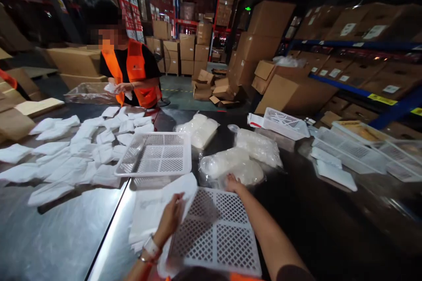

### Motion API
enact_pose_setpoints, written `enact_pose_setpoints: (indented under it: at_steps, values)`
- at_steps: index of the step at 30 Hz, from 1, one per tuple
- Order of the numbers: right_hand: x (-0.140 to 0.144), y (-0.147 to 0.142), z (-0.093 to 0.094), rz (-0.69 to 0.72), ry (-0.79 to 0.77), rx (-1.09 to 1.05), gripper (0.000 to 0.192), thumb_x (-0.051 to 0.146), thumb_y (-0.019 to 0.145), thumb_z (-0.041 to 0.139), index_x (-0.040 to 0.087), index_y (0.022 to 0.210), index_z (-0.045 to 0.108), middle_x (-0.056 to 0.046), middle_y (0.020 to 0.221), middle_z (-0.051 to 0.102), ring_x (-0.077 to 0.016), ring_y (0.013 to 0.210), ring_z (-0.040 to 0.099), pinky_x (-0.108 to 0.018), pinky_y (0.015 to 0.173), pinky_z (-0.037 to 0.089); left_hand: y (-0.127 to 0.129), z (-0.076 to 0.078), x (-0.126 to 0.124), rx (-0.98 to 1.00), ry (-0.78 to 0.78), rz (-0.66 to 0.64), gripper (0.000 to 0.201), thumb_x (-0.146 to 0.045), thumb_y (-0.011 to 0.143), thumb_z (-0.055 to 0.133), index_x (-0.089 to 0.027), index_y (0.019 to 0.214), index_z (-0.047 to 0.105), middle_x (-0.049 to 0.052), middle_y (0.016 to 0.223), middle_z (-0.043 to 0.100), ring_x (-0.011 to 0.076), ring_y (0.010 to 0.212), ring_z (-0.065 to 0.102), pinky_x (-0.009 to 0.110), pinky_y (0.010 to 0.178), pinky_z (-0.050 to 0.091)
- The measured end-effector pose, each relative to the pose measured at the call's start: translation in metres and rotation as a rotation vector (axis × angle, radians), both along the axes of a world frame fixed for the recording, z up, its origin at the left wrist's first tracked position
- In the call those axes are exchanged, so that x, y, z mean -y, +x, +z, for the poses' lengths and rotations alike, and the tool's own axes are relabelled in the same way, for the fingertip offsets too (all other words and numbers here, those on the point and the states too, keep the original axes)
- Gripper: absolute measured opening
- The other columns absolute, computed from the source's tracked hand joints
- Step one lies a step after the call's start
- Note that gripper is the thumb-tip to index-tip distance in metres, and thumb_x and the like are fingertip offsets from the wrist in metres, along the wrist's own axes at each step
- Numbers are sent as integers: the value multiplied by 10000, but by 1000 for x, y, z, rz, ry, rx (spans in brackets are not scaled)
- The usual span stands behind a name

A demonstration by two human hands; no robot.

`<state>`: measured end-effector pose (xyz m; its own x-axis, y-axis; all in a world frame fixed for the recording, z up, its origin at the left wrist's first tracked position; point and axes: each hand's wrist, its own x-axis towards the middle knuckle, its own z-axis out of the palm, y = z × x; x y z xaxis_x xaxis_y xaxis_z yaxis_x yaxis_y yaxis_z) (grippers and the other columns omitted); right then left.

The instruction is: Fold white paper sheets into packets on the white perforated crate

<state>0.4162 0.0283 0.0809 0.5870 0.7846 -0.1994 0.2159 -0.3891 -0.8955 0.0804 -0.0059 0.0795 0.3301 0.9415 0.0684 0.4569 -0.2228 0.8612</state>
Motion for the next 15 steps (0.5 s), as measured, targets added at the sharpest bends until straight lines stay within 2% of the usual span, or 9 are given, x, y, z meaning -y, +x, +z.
enact_pose_setpoints:
  at_steps: [2,4,6,8,10,12,15]
  values:
    - [0,-2,-4,4,2,37,236,121,786,583,20,573,588,-148,1043,707,-207,1252,525,-377,1063,317,25,-10,19,-71,54,-134,357,-337,950,327,-186,1168,566,114,1227,661,238,1153,614,408,1034,469]
    - [1,-3,-6,12,15,64,278,140,728,582,-2,493,539,-219,1042,691,-261,1297,460,-363,1045,308,40,-22,32,-197,154,-277,367,-262,921,374,-184,1229,557,116,1280,637,243,1220,574,466,1108,403]
    - [2,-3,-5,25,30,88,294,145,695,584,-4,454,508,-247,1011,687,-286,1286,460,-366,1022,328,45,-31,38,-296,261,-402,410,-234,874,460,-197,1274,542,109,1377,570,270,1325,476,532,1159,318]
    - [5,-1,-3,45,51,111,288,132,694,568,-3,448,500,-231,971,697,-276,1266,477,-356,996,349,44,-36,40,-347,332,-481,494,-222,819,539,-207,1312,516,103,1455,492,300,1394,377,570,1172,278]
    - [7,-1,0,71,76,131,265,104,705,542,1,464,509,-184,926,711,-244,1240,502,-325,971,361,42,-35,39,-374,359,-520,543,-170,798,528,-206,1339,489,106,1463,480,303,1399,367,574,1169,289]
    - [8,0,3,100,94,140,213,64,690,567,24,484,532,-135,865,725,-207,1170,560,-288,946,377,41,-32,38,-389,362,-514,528,-103,819,444,-210,1335,492,106,1419,525,284,1361,426,550,1155,334]
    - [6,1,7,118,93,143,255,40,729,520,47,475,548,-95,721,706,-171,1002,629,-254,885,399,42,-25,39,-424,352,-422,399,-103,882,367,-268,1154,609,76,1214,648,269,1159,589,482,1032,468]
